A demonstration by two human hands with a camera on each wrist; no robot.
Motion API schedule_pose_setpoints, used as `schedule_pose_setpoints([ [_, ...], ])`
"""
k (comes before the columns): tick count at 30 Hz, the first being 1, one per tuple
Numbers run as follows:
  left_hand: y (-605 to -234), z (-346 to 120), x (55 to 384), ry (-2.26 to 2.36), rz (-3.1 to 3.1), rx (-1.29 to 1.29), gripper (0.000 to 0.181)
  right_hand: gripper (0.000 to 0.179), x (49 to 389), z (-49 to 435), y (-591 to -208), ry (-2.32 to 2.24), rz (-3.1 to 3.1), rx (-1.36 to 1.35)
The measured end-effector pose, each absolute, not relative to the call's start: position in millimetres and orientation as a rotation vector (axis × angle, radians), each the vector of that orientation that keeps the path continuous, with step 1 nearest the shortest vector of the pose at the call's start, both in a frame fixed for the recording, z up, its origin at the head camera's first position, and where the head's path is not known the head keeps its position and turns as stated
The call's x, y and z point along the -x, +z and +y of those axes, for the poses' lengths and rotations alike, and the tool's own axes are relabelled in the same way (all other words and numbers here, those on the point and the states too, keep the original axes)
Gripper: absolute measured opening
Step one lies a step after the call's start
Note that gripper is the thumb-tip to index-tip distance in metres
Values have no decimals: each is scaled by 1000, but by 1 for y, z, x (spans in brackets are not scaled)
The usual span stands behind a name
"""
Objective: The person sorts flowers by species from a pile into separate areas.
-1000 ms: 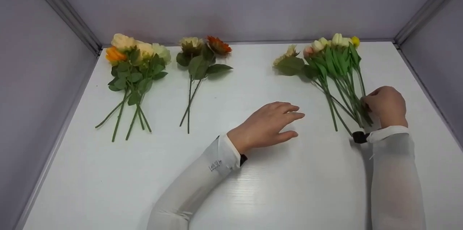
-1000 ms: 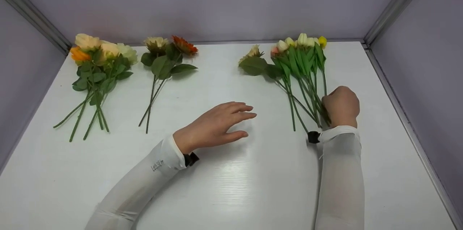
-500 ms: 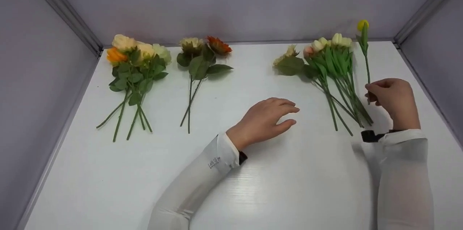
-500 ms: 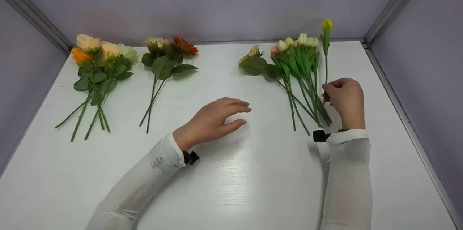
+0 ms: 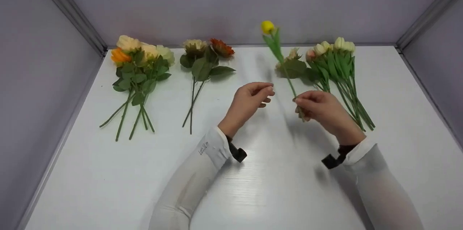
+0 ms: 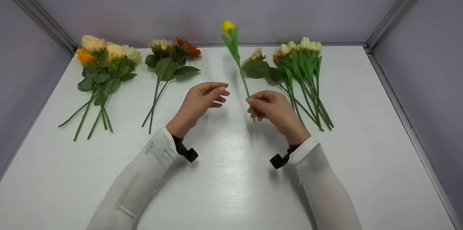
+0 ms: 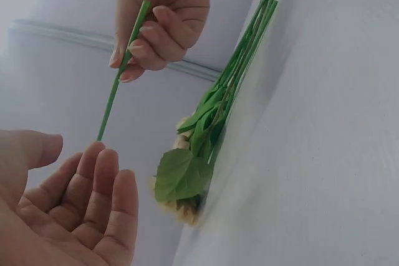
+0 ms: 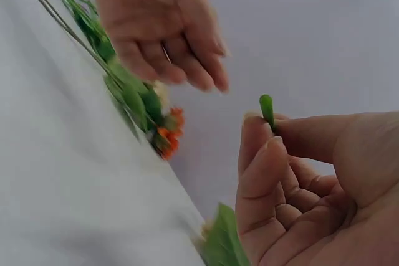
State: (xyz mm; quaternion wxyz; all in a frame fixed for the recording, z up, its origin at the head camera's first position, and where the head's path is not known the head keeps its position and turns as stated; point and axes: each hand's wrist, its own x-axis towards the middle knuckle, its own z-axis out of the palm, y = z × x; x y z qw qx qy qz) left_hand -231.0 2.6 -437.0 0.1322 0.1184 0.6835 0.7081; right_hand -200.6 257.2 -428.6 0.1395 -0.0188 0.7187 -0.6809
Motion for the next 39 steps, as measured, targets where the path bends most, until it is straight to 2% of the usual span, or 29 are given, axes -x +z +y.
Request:
schedule_pose_setpoints([
  [3, -439, -3, 240, 2121, 1897, -204, 33, 28, 192, 237, -436, -1932, 2041, 134],
  [9, -441, -11, 249, 2198, 1845, -44, 31, 42, 183, 219, -443, -1828, 1998, 251],
  [24, -447, -14, 253, 2181, 1797, -5, 24, 43, 181, 212, -441, -1627, 2093, 304],
  [31, -451, -18, 264, 2009, 1868, 1, 23, 45, 193, 236, -433, -1595, 2303, 240],
  [39, -451, -2, 289, 1727, 2056, -3, 19, 41, 199, 273, -416, -1717, 2441, 126],
])
